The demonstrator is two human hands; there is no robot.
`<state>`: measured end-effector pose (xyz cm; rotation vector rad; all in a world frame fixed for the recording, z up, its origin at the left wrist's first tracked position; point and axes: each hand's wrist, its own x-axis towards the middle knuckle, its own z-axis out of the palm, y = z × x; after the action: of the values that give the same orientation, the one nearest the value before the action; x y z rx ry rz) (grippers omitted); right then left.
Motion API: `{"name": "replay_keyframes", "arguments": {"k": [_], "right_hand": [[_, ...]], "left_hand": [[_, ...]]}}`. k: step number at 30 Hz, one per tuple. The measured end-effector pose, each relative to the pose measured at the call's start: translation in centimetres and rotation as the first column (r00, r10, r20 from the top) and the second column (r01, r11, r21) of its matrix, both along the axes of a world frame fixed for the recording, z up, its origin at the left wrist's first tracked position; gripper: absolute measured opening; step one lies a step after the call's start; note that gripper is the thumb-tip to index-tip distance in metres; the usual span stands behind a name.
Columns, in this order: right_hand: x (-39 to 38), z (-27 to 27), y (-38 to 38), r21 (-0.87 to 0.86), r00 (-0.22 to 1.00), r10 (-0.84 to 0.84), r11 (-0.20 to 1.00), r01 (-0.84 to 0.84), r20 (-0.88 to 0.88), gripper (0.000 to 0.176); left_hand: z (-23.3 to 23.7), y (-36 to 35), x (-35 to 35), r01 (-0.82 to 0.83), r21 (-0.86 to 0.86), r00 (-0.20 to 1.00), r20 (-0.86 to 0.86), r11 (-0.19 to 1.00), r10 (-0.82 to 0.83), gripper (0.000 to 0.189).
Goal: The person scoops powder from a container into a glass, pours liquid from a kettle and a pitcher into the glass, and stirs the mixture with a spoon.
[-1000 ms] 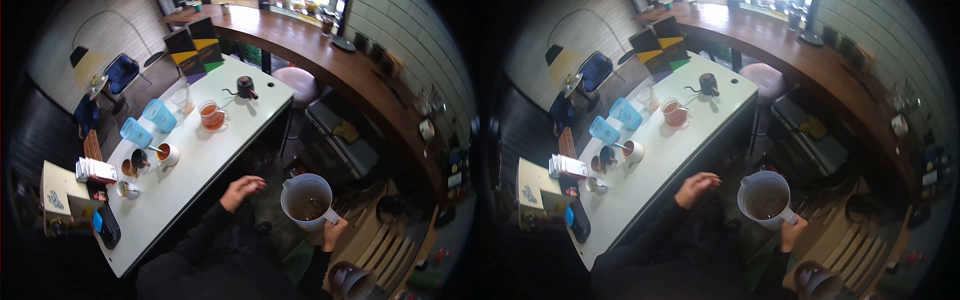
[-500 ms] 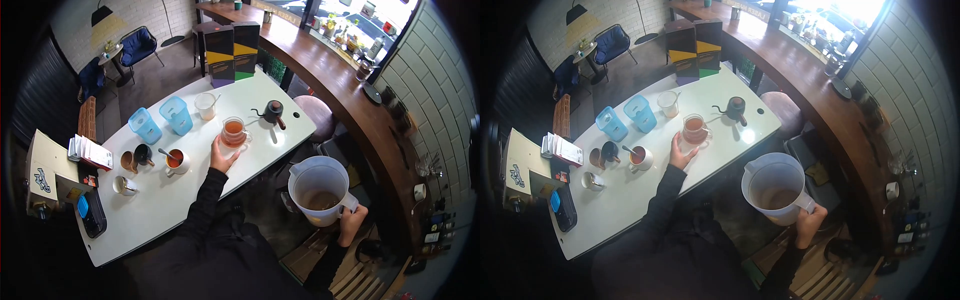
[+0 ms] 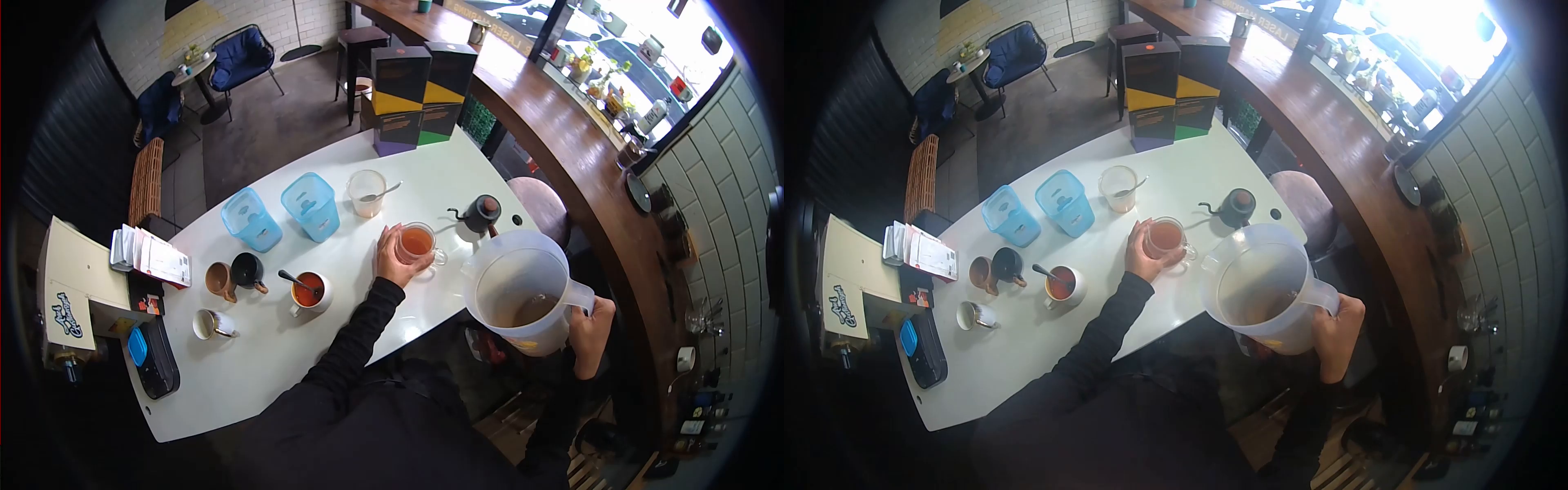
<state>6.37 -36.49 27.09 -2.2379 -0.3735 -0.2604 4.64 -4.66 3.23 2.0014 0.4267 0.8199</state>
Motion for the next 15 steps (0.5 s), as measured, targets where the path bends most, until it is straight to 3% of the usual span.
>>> {"name": "replay_keyframes", "arguments": {"k": [4,10,15], "right_hand": [[2.4,-0.4,2.8,-0.2,0.992,0.074,0.978,-0.052,0.103,0.023],[4.3,-0.4,6.6,-0.325,0.994,0.096,0.943,-0.073,0.058,0.026],[5.4,-1.6,8.2,-0.412,0.989,0.13,0.907,-0.09,0.069,0.029]], "left_hand": [[-0.5,0.0,0.0,-0.036,-0.029,0.999,0.015,0.999,0.036,0.083],[-1.2,-0.1,-0.4,-0.046,0.029,0.998,0.047,0.999,0.045,0.078],[-1.5,-0.4,-0.5,-0.035,-0.033,0.999,0.014,0.999,0.036,0.082]]}}
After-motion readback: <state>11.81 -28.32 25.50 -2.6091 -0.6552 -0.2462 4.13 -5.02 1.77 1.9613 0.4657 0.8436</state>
